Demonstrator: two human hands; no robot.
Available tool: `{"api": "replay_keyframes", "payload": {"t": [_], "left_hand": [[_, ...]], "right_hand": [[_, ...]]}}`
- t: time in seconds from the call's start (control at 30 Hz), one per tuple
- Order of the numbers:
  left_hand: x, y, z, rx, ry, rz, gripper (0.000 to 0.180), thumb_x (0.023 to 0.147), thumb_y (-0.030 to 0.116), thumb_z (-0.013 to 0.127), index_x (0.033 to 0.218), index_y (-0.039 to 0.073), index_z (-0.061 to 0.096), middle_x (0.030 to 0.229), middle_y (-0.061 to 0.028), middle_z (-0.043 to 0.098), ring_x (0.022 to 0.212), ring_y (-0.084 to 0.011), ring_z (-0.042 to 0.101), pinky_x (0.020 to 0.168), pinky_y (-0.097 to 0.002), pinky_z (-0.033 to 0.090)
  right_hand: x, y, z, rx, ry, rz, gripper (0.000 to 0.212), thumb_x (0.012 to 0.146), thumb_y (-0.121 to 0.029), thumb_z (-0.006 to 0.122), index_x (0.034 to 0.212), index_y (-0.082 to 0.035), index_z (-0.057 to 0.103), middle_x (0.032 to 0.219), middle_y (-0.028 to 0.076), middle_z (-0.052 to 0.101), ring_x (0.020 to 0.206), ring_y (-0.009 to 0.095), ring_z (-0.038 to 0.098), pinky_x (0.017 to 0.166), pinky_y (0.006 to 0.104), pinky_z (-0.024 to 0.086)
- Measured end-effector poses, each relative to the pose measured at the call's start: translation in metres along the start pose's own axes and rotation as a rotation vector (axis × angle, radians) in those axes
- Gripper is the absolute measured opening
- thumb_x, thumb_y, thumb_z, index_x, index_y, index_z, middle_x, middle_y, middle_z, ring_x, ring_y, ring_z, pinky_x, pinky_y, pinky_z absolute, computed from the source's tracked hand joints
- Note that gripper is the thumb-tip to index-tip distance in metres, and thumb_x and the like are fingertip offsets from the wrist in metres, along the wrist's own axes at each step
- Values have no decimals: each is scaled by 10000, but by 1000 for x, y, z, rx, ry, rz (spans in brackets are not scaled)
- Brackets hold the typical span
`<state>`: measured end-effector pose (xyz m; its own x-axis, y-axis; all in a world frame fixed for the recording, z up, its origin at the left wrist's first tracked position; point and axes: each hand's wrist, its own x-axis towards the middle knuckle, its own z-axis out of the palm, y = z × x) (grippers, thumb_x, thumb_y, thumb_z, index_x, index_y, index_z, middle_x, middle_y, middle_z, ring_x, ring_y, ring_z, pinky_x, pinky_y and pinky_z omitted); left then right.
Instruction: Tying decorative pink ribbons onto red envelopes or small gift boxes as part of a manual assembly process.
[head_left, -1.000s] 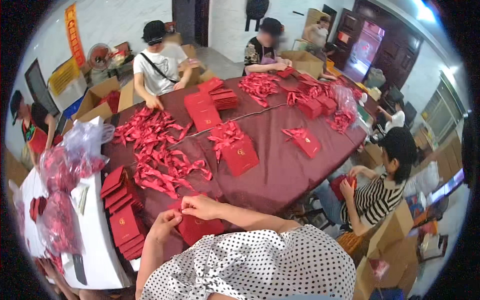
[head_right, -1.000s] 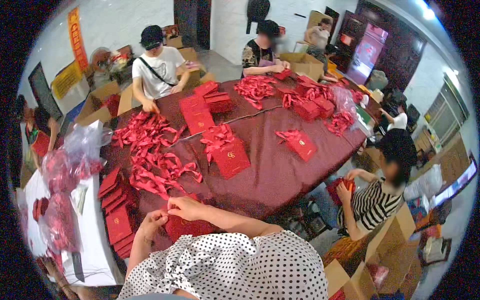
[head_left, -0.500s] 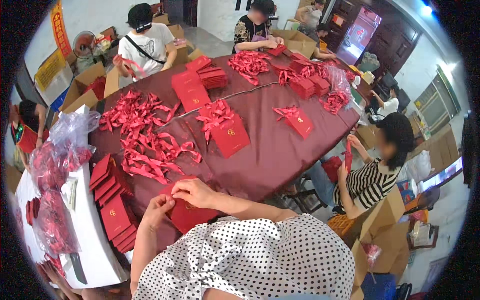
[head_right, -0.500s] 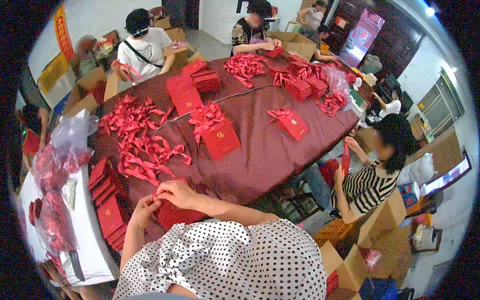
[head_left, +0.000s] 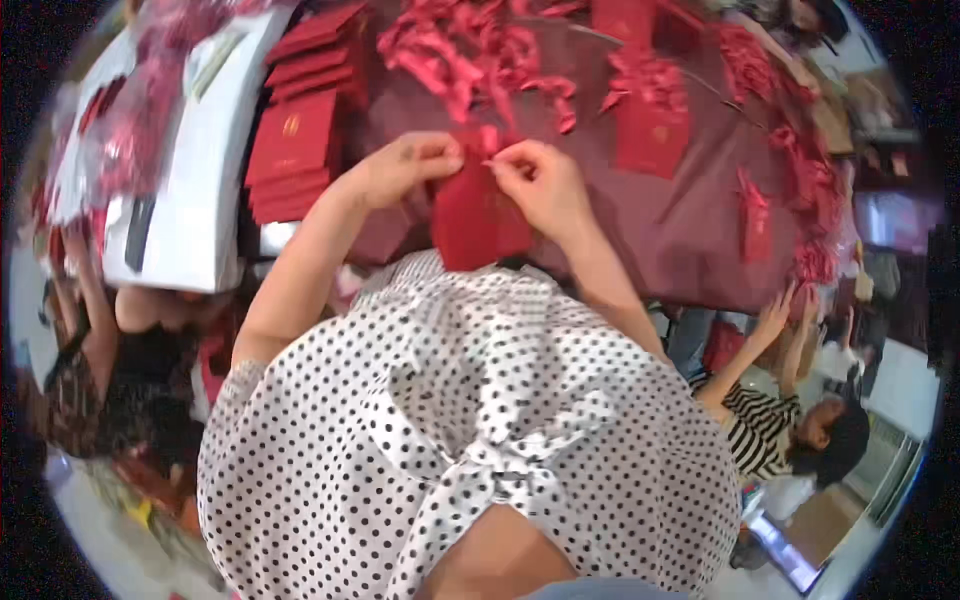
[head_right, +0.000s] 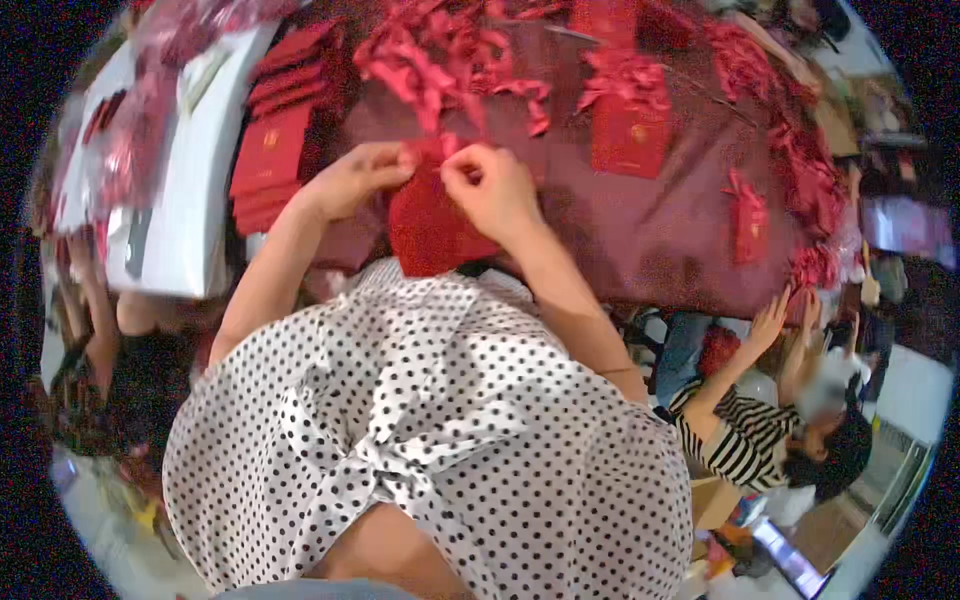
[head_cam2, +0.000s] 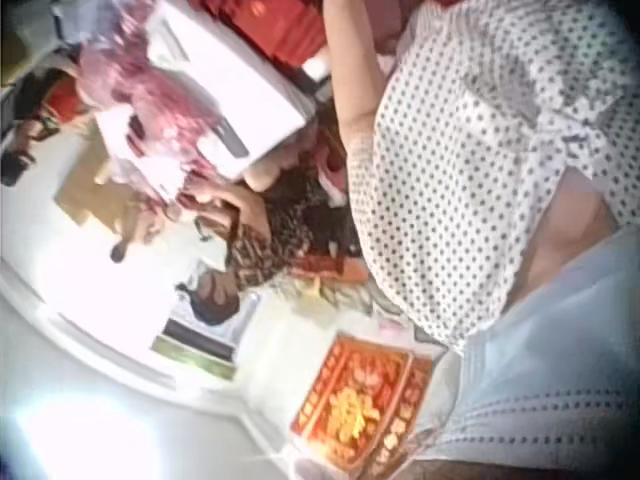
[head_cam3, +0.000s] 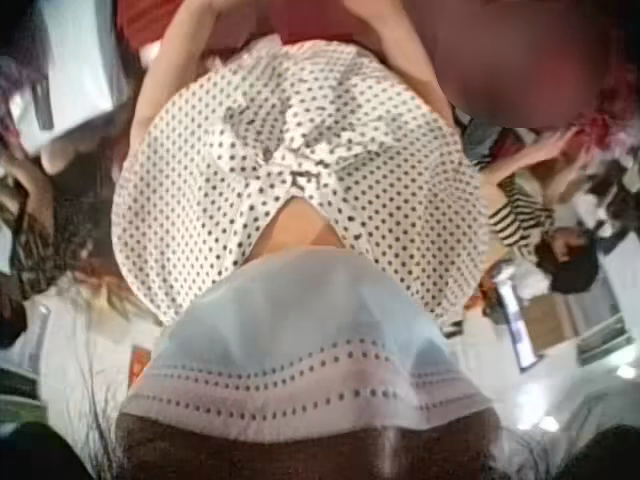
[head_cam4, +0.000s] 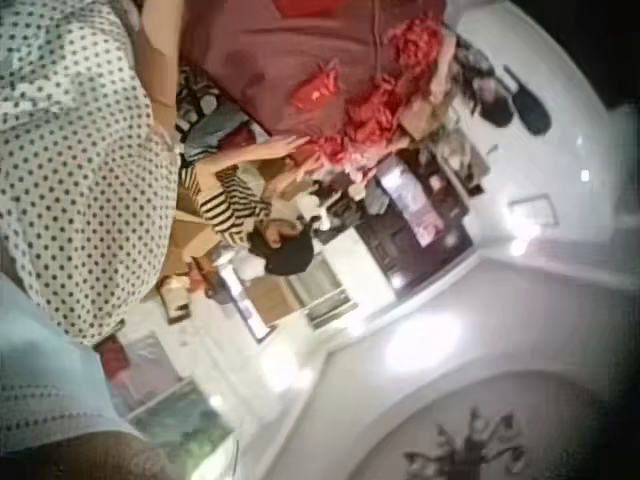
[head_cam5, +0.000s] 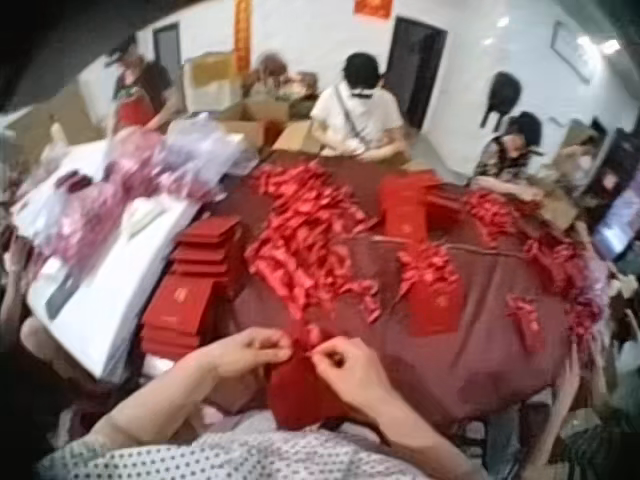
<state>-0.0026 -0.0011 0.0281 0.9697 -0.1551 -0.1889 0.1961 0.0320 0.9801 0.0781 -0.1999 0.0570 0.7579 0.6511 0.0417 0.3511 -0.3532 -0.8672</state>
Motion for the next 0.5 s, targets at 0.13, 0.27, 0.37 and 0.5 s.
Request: {"api": "replay_keyframes", "payload": {"t": [0.13,0.27,0.37,0.5], "left_hand": [[7,-8,2,-156,-11,3,98,862,148,571,840,55,552,776,73,506,747,-31,444,699,-184,361],[7,-16,-2,-181,-15,0,99,876,152,559,850,57,547,793,72,514,750,-19,446,687,-175,362],[6,-16,1,-194,12,-4,108,880,159,557,847,57,548,783,69,512,734,-17,441,661,-170,355],[7,-25,2,-143,63,-27,126,881,172,562,836,55,558,742,71,498,689,-15,423,609,-168,343]], "right_hand": [[0,6,1,107,-84,65,140,758,-133,641,836,-16,641,742,91,638,667,166,608,618,284,478],[-1,11,13,26,-35,-47,134,739,-134,648,830,-36,647,775,88,643,741,210,599,680,317,472],[-2,7,15,-38,-23,-100,120,721,-133,652,807,-50,647,787,82,643,799,260,575,737,350,457],[-5,2,24,-221,43,-313,81,706,-96,648,772,-55,625,773,79,631,772,287,561,719,368,450]]}}
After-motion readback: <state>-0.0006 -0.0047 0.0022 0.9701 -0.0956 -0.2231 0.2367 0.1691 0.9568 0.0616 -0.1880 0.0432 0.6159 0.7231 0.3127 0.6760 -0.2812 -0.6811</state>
